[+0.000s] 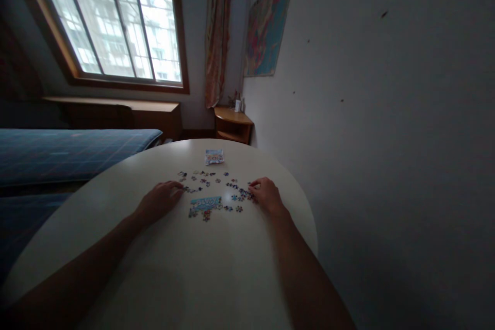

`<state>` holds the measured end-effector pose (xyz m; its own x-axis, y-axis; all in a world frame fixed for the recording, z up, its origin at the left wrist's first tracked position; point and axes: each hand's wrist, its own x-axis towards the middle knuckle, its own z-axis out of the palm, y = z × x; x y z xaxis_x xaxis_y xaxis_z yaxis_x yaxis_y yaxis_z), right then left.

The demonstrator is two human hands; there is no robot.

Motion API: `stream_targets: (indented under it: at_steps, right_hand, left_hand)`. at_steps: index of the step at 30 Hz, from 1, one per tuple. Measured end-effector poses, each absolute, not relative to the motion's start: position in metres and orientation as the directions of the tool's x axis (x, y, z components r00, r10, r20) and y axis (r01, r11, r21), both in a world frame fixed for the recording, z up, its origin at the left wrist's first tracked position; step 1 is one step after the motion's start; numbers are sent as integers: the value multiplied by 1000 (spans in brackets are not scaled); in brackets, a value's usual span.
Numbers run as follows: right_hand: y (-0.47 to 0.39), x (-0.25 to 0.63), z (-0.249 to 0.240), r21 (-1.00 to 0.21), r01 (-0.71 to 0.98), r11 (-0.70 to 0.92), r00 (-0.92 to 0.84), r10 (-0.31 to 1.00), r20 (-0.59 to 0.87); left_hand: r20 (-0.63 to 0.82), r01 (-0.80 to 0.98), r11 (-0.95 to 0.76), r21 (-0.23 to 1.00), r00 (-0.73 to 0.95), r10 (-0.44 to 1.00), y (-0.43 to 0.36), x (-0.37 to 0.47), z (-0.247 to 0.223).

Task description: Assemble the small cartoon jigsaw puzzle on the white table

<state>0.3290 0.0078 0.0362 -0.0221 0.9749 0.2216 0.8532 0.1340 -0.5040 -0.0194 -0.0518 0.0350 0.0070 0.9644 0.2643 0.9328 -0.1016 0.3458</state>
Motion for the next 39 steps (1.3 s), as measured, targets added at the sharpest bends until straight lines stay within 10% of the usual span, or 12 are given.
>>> stream_targets:
  at_steps: [15,39]
  right_hand:
    - [-14,265,31,-323,656,682,-591,731,342]
    - [-13,282,41,-375,709,597,-527,802,281]
  left_hand:
    - [268,935,-105,338,11,963,-52,-19,33]
    - [390,892,-245,381,85,917,-49,-8,29]
